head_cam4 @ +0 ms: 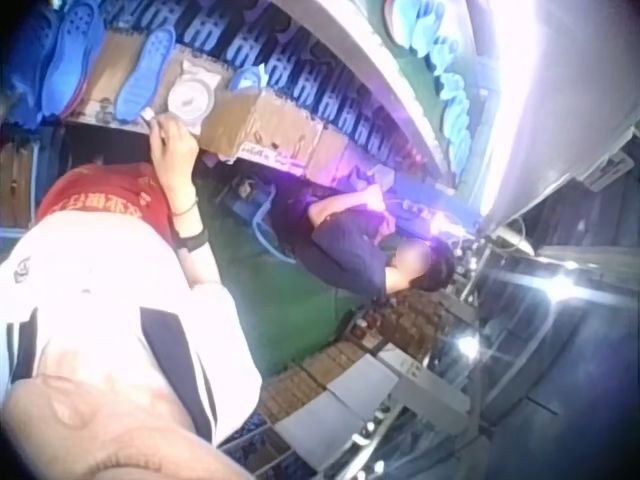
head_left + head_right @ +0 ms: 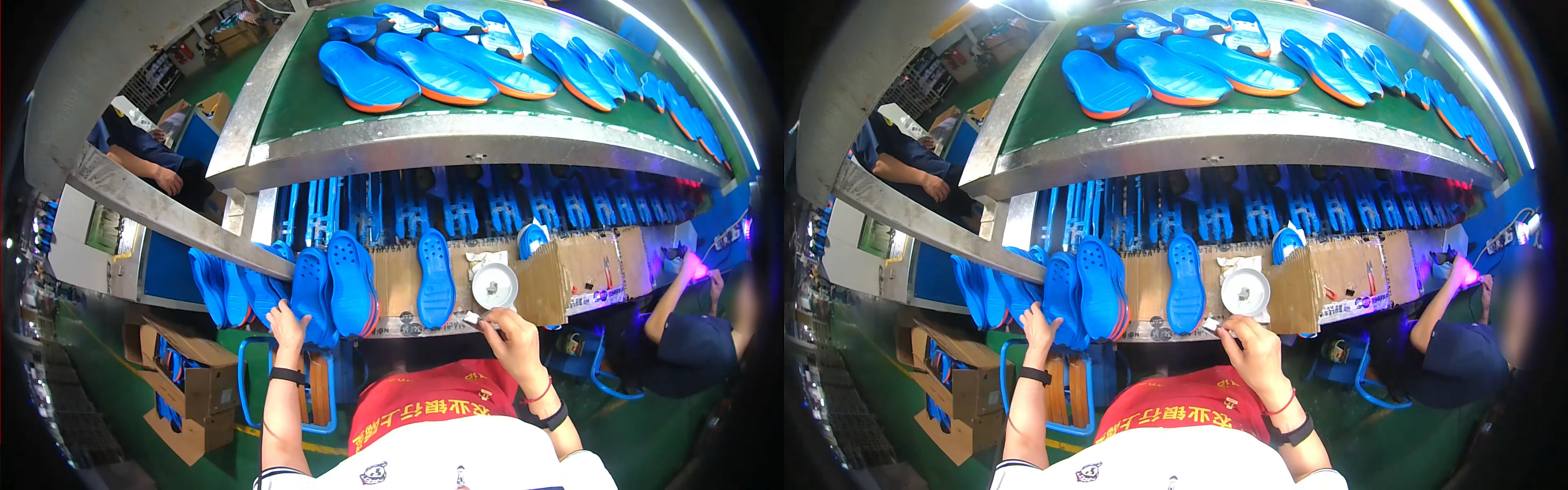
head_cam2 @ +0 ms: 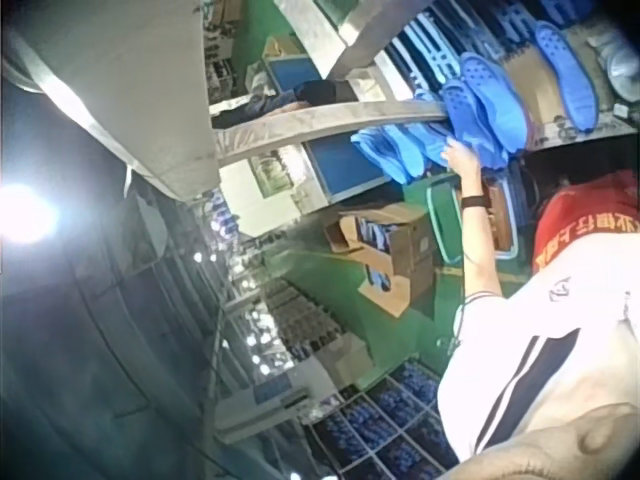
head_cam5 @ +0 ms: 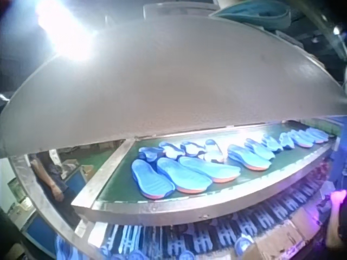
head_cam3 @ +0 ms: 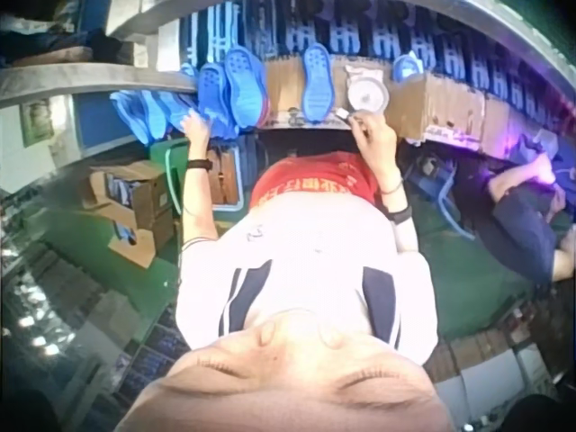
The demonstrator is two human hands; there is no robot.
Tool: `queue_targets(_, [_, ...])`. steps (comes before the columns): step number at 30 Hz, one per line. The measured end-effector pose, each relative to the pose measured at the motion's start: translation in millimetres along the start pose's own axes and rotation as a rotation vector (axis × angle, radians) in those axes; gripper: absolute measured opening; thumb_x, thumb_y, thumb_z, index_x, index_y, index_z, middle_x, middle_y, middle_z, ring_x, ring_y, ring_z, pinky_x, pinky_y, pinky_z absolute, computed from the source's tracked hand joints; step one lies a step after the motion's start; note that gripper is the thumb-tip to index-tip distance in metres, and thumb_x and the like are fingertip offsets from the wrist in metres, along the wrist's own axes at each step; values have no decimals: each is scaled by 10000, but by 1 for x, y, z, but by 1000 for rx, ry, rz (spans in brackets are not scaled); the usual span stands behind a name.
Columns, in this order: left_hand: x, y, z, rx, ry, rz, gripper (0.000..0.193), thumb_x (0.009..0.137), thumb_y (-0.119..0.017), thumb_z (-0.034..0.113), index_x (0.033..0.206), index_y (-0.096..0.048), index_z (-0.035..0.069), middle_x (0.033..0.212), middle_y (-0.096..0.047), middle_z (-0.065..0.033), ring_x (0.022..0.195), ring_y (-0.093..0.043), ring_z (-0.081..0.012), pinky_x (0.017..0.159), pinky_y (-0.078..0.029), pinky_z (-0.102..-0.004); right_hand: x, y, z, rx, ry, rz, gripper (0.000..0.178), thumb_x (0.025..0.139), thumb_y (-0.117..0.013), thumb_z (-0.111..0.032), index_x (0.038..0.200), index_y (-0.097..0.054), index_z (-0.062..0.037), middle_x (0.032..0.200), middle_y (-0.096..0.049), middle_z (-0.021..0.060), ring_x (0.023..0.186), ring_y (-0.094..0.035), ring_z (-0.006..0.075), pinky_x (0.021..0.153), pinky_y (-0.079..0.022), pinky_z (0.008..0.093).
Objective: Applying adhesive to shoe outsoles and placing them on a conveyor rack.
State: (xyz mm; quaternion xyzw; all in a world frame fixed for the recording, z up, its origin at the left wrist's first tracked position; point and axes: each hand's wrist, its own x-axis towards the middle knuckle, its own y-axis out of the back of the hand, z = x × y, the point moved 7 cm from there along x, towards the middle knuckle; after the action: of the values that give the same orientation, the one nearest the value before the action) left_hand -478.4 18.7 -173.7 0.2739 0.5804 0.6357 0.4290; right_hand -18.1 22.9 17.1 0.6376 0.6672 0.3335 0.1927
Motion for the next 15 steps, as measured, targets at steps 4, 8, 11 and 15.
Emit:
queue_targets(4, [4, -3, -2, 66, -40, -9, 501, 733, -782, 248, 1116, -546, 27, 1110, -544, -203, 1073, -470, -390, 898, -440, -460, -2, -5, 0, -8, 21, -3, 89, 781, -703, -60, 843, -643, -36, 861, -667, 93, 724, -660, 286, 615, -525, 337])
queue_targets(8, [9, 8, -12, -185, -94, -19, 256, 924, -577, 231, 1020, -488, 11, 930, -604, -258, 907, -560, -443, 780, -453, -502, -3, -9, -1, -10, 19, -15, 84, 787, -701, -77, 839, -648, -37, 860, -667, 89, 716, -659, 285, 609, -525, 341])
queue_targets(11, [0, 50, -8, -301, -17, -38, 224, 977, -495, 208, 1022, -451, -8, 866, -645, -247, 823, -641, -391, 687, -468, -462, -4, -8, 2, -31, 4, -16, 85, 789, -700, -79, 841, -647, -37, 865, -667, 87, 716, -659, 282, 605, -525, 341])
queue_targets(15, [-35, 69, 21, -1107, 34, -285, 287, 912, -560, 62, 1178, -484, -14, 1091, -629, -145, 1022, -619, -256, 836, -495, -378, -4, -5, 2, -40, 29, 4, 91, 787, -702, -76, 845, -645, -35, 867, -666, 86, 721, -660, 283, 602, -525, 339])
